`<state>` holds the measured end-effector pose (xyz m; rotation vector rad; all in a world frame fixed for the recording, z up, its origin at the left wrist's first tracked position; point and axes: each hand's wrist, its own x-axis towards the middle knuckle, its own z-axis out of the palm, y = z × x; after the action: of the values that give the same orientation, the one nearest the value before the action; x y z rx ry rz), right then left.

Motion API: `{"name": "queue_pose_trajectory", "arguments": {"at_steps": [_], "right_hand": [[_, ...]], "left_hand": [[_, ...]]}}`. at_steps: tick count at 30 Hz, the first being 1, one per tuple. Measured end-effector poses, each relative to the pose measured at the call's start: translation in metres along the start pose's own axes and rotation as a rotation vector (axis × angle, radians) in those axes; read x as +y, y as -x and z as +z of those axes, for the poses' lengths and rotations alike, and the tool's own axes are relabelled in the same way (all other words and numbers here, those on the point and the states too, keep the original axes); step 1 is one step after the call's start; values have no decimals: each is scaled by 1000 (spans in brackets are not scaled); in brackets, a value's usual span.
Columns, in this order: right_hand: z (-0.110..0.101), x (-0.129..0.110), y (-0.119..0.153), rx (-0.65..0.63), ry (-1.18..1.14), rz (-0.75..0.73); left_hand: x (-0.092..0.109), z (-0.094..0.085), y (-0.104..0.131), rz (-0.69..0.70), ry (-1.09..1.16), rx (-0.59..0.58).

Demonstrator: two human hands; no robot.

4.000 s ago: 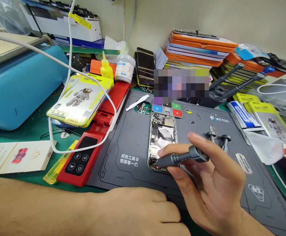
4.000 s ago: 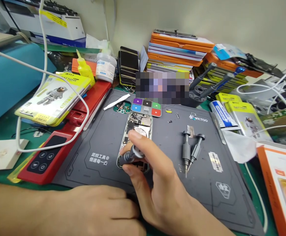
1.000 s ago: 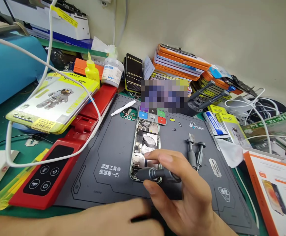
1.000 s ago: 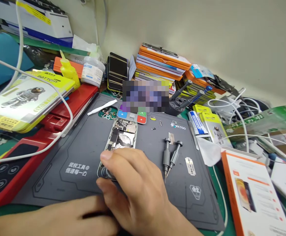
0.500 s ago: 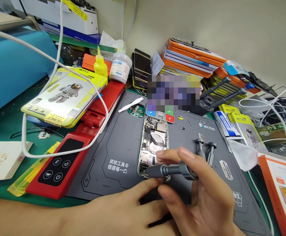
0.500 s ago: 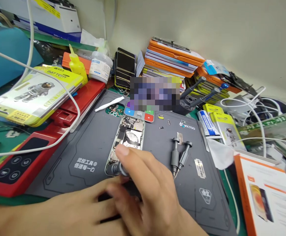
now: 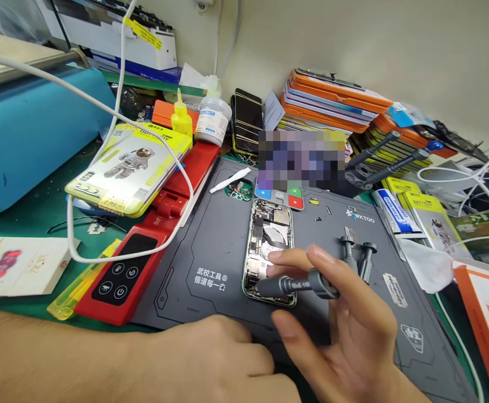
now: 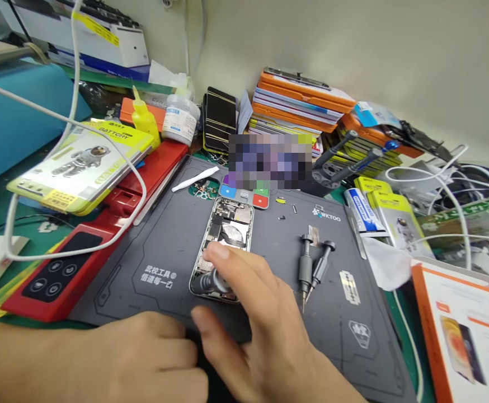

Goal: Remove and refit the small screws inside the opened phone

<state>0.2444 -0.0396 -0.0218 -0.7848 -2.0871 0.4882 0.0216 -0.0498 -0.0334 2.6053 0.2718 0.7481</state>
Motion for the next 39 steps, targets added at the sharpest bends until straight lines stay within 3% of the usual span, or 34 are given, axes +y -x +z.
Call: {"name": "queue_pose_trajectory", "arguments": {"at_steps": [3, 7, 12, 16, 19, 23, 27, 32, 35, 39], "right_hand": [[3, -1, -3, 34, -56, 34], [3, -9, -11, 171, -208, 243], [-14, -11, -21, 379, -480, 369], [-25, -13, -19, 407, -501, 359], [-24, -18, -13, 359, -433, 337], [-22, -23, -8, 284, -365, 304], [-24, -22, -13, 274, -422, 352], [-11, -11, -20, 405, -393, 327], [1, -6, -13, 298, -216, 263], [6, -4, 2, 122, -132, 121]], "left_hand": [[0, 0, -1, -47, -17, -8], [0, -3, -7, -105, 119, 56], [4, -7, -13, -369, 428, 132], [3, -6, -17, -583, 650, 122], [0, -7, -19, -635, 756, 91], [-2, -14, -22, -577, 746, 60], [1, -21, -24, -517, 626, 123], [-1, -14, -19, -285, 477, 50], [-4, -7, -15, -150, 338, 9], [-5, -4, -12, -94, 177, -50]]}}
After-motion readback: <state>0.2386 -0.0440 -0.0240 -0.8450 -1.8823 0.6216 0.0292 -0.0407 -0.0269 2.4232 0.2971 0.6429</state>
